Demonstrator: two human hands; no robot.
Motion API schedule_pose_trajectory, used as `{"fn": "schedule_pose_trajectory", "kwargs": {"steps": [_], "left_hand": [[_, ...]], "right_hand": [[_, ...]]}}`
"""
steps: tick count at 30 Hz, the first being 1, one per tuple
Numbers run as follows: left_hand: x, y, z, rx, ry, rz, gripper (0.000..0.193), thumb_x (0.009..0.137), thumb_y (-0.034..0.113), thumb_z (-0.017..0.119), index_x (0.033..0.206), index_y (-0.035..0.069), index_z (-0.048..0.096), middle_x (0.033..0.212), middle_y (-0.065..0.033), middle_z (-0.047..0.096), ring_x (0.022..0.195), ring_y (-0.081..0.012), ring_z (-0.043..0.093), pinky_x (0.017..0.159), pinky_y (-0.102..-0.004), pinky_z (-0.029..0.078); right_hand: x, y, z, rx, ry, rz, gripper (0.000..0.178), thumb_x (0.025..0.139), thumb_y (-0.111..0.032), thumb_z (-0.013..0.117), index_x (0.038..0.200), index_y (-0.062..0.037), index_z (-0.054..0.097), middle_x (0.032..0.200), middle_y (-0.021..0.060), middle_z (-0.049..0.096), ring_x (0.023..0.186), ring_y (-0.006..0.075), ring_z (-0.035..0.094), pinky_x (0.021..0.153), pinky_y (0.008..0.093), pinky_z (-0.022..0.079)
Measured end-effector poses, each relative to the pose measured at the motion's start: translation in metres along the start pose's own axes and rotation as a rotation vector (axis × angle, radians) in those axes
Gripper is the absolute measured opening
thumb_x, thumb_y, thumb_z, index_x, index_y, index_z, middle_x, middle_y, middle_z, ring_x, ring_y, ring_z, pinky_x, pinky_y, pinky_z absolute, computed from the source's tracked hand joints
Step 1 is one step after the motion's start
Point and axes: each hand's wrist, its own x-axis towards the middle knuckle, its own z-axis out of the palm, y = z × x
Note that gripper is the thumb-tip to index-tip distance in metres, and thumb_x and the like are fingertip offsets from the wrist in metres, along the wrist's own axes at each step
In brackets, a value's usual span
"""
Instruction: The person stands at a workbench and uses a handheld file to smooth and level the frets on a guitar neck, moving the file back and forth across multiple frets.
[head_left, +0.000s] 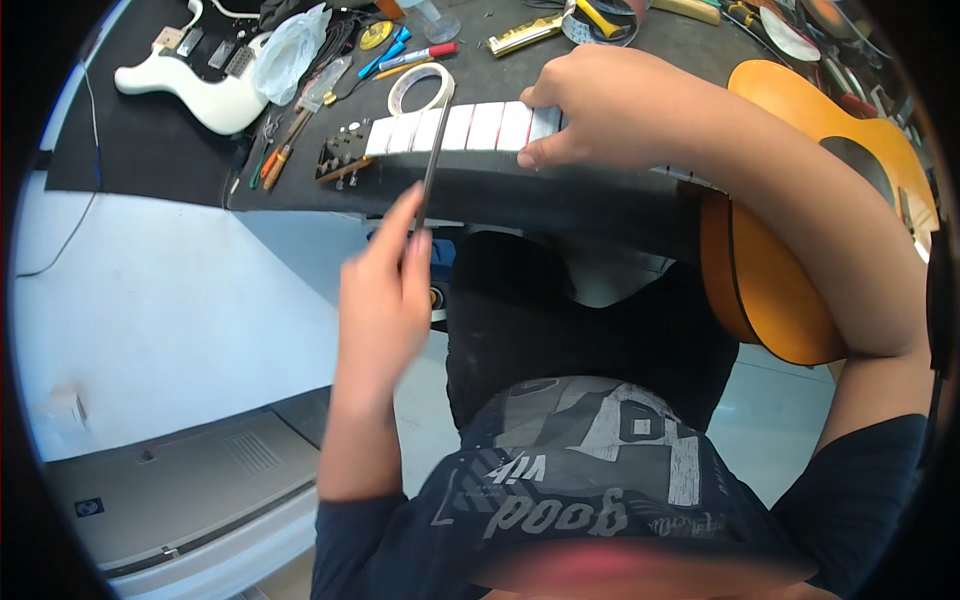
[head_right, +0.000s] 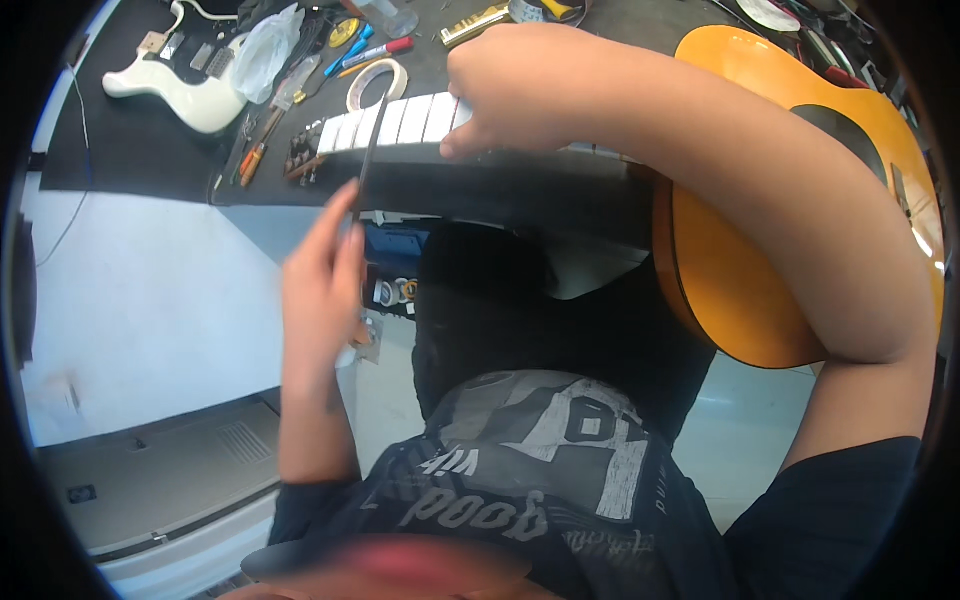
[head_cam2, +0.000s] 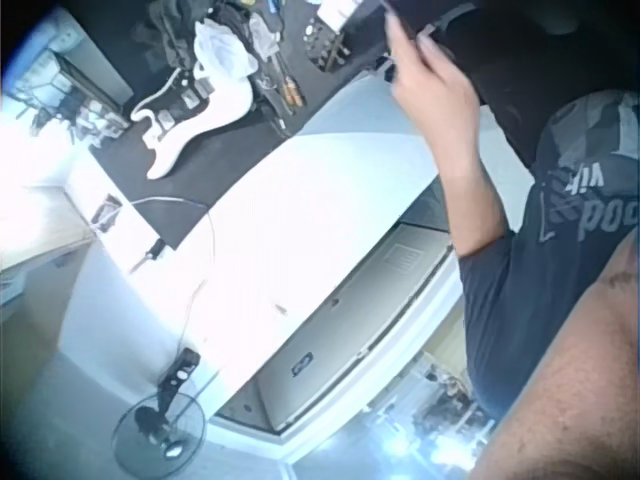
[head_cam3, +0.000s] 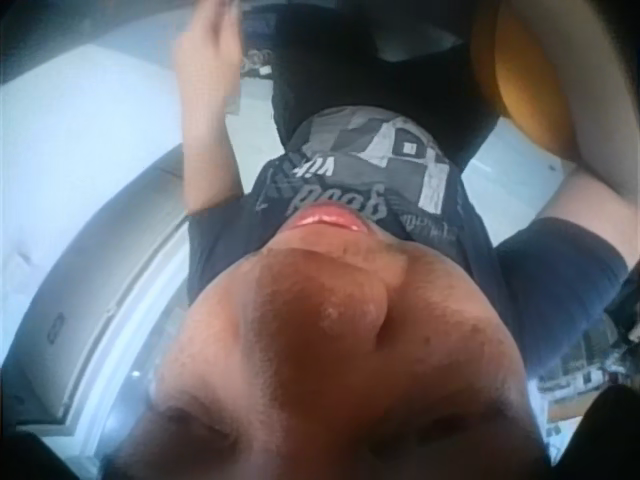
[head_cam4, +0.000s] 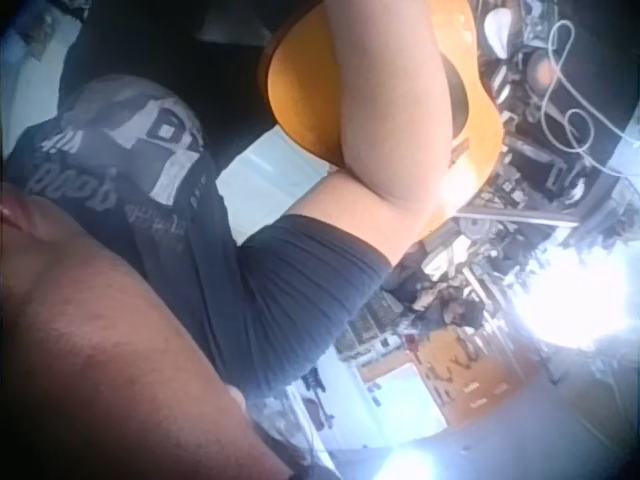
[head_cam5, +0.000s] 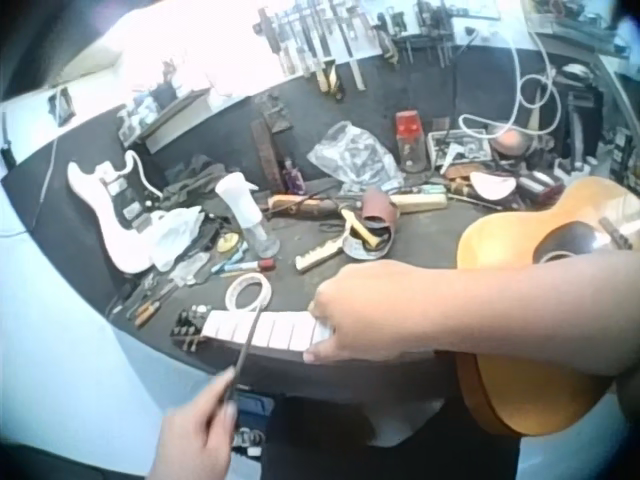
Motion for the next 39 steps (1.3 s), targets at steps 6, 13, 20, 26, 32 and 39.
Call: {"fn": "schedule_pose_trajectory", "kwargs": {"steps": [6,13,20,26,32,39], "left_hand": [[0.001,0.011,-0.009,-0.049,0.002,-0.095,0.041,0.112,0.012,0.063,0.153,0.007,0.067,0.081,-0.0094,0.069,0.067,-0.0148,0.060,0.068,-0.0316,0.051],[0.024,0.013,-0.005,-0.025,-0.046,-0.056,0.045,0.114,0.014,0.061,0.158,0.011,0.066,0.073,0.0023,0.059,0.068,-0.0072,0.055,0.065,-0.0264,0.046],[-0.053,-0.007,-0.025,-0.278,0.081,-0.154,0.045,0.114,0.008,0.057,0.159,0.004,0.064,0.085,0.0004,0.065,0.067,-0.0030,0.053,0.062,-0.0216,0.044],[-0.046,-0.027,-0.018,-0.328,-0.021,-0.080,0.047,0.114,0.010,0.058,0.161,0.002,0.061,0.092,-0.0006,0.068,0.066,-0.0019,0.051,0.061,-0.0200,0.042],[-0.025,-0.037,-0.020,-0.658,-0.111,-0.118,0.050,0.113,0.013,0.062,0.161,-0.001,0.059,0.089,-0.0020,0.067,0.065,-0.0029,0.051,0.059,-0.0209,0.040],[0.050,-0.016,-0.006,-0.655,-0.189,-0.149,0.050,0.110,0.016,0.064,0.158,0.004,0.062,0.077,0.0018,0.061,0.063,-0.0046,0.052,0.060,-0.0253,0.043]], "right_hand": [[0.003,-0.006,0.001,-0.014,-0.017,-0.007,0.057,0.100,-0.046,0.080,0.133,0.0006,0.080,0.097,0.0246,0.081,0.094,0.0363,0.081,0.091,0.0446,0.063],[-0.001,-0.001,-0.007,0.001,-0.062,0.036,0.057,0.100,-0.046,0.079,0.135,-0.0002,0.079,0.095,0.0237,0.080,0.094,0.0362,0.080,0.091,0.0456,0.063],[0.000,-0.006,-0.002,-0.039,-0.026,-0.001,0.063,0.100,-0.049,0.079,0.137,0.0018,0.077,0.105,0.0235,0.081,0.104,0.0380,0.079,0.098,0.0471,0.061],[-0.005,-0.010,-0.007,0.000,-0.019,0.016,0.067,0.099,-0.050,0.080,0.141,0.0010,0.075,0.115,0.0246,0.081,0.112,0.0391,0.077,0.103,0.0463,0.059],[0.000,-0.011,-0.006,0.005,-0.035,0.021,0.066,0.098,-0.049,0.081,0.141,0.0005,0.076,0.113,0.0256,0.081,0.110,0.0400,0.078,0.102,0.0466,0.059],[-0.006,0.001,0.002,0.046,0.126,-0.044,0.055,0.097,-0.045,0.083,0.126,0.0020,0.082,0.102,0.0230,0.082,0.096,0.0351,0.081,0.092,0.0430,0.063]]}}
